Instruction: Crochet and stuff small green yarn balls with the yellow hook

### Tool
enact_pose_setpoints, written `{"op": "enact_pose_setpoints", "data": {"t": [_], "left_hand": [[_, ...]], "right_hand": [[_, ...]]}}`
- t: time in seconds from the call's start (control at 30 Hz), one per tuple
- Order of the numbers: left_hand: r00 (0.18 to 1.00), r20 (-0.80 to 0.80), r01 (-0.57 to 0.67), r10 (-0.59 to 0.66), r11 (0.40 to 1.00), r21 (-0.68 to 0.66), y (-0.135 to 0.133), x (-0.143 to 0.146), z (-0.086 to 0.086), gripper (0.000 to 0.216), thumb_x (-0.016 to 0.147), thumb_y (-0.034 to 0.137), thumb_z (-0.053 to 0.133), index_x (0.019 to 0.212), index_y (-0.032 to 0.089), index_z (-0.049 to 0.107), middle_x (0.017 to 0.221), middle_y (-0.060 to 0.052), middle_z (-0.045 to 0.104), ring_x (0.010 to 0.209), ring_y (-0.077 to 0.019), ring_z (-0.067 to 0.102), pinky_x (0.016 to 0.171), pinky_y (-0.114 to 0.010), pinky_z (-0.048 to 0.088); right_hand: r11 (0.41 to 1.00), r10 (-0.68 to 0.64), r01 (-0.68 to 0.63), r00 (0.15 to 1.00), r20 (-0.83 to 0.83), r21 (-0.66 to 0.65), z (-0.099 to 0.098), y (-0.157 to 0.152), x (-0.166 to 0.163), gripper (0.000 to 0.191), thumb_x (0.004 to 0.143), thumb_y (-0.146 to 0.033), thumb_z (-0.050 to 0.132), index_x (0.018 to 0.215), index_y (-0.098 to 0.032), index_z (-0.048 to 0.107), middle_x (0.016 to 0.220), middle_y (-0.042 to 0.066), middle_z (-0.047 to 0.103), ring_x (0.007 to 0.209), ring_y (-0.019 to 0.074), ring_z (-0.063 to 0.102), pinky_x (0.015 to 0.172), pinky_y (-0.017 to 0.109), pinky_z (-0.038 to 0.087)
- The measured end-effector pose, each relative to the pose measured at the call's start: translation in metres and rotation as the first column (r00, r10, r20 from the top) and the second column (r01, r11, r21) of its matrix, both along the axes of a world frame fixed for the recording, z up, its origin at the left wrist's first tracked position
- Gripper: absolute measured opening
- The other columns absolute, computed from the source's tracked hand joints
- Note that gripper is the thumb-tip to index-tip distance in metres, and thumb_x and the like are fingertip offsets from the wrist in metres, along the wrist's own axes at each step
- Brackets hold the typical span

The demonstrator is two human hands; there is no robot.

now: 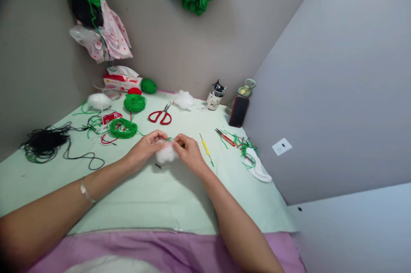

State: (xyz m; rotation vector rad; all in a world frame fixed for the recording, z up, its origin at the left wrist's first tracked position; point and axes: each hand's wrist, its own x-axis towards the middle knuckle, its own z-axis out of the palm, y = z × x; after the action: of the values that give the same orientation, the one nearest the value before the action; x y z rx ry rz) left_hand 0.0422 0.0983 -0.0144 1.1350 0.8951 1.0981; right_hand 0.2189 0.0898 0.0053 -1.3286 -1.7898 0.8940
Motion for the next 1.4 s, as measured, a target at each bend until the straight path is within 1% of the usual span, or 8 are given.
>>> {"op": "enact_pose_setpoints", "data": {"t": [0.13,0.3,0.47,0.6,0.77,1.0,1.2,1.4], "left_hand": [[0.993,-0.076,-0.085,0.087,0.996,0.026,0.007,-0.001,-0.008,0.024,0.074,0.029,0.08,0.086,0.018,0.061,0.076,0.004,0.061,0.066,-0.0135,0.057,0.059,-0.024,0.045],[0.981,-0.125,-0.145,0.145,0.989,0.011,0.009,0.001,-0.017,0.024,0.098,0.032,0.066,0.114,0.015,0.066,0.109,-0.007,0.069,0.086,-0.018,0.068,0.074,-0.035,0.06],[0.999,0.015,-0.033,0.034,0.998,-0.057,0.0,0.003,-0.011,0.017,0.086,0.03,0.074,0.091,0.017,0.064,0.075,0.004,0.061,0.062,-0.0116,0.059,0.056,-0.023,0.05],[0.985,0.155,0.092,-0.075,0.991,-0.102,0.0,-0.002,-0.002,0.028,0.089,0.044,0.067,0.089,0.016,0.068,0.087,-0.005,0.071,0.077,-0.0181,0.068,0.07,-0.03,0.058],[0.968,0.204,0.181,-0.149,0.972,-0.147,0.003,-0.003,-0.002,0.021,0.078,0.03,0.079,0.09,0.013,0.073,0.096,-0.011,0.077,0.084,-0.0194,0.071,0.08,-0.031,0.058],[0.978,0.166,0.155,-0.125,0.971,-0.18,0.001,0.0,-0.004,0.028,0.067,0.027,0.088,0.086,0.013,0.075,0.081,-0.005,0.074,0.07,-0.014,0.064,0.07,-0.025,0.054],[0.992,0.068,0.117,-0.108,0.984,-0.136,-0.002,0.001,-0.005,0.022,0.084,0.031,0.078,0.095,0.012,0.073,0.09,-0.004,0.073,0.076,-0.0143,0.066,0.075,-0.027,0.056],[0.997,-0.072,0.003,-0.006,0.999,-0.038,0.005,0.005,-0.015,0.036,0.099,0.036,0.065,0.129,0.017,0.063,0.128,-0.011,0.067,0.106,-0.025,0.069,0.089,-0.046,0.06]], "right_hand": [[0.994,0.111,-0.11,0.993,0.03,-0.011,0.009,-0.011,-0.005,0.013,0.083,-0.032,0.053,0.083,-0.02,0.059,0.067,-0.006,0.047,0.064,0.0125,0.041,0.062,0.026,0.032],[0.995,0.103,-0.102,0.994,0.038,-0.015,0.002,-0.013,-0.015,0.006,0.078,-0.027,0.059,0.078,-0.021,0.057,0.064,-0.007,0.04,0.062,0.0114,0.035,0.06,0.026,0.028],[0.998,-0.053,0.052,0.998,-0.031,-0.03,-0.01,0.0,-0.009,0.018,0.079,-0.036,0.058,0.069,-0.021,0.056,0.056,-0.007,0.038,0.055,0.0105,0.031,0.054,0.026,0.024],[0.994,-0.106,0.102,0.989,-0.106,-0.043,-0.01,0.01,0.004,0.024,0.075,-0.042,0.059,0.065,-0.021,0.054,0.053,-0.008,0.038,0.052,0.0096,0.03,0.052,0.026,0.023],[0.993,-0.113,0.104,0.977,-0.184,-0.054,-0.009,0.011,0.006,0.027,0.073,-0.044,0.063,0.063,-0.021,0.053,0.052,-0.008,0.038,0.051,0.0088,0.029,0.052,0.025,0.025],[0.998,-0.055,0.048,0.979,-0.198,-0.04,-0.007,0.003,-0.001,0.024,0.077,-0.04,0.063,0.065,-0.02,0.057,0.057,-0.005,0.047,0.056,0.01,0.037,0.055,0.025,0.029],[0.999,0.01,-0.016,0.983,-0.184,-0.028,-0.003,0.004,0.0,0.022,0.081,-0.039,0.059,0.069,-0.02,0.056,0.059,-0.004,0.049,0.057,0.0112,0.039,0.056,0.026,0.03],[0.998,0.052,-0.054,0.987,-0.151,-0.01,0.001,-0.006,-0.007,0.03,0.087,-0.044,0.055,0.068,-0.021,0.051,0.063,-0.005,0.043,0.062,0.0118,0.038,0.058,0.026,0.029]]}}
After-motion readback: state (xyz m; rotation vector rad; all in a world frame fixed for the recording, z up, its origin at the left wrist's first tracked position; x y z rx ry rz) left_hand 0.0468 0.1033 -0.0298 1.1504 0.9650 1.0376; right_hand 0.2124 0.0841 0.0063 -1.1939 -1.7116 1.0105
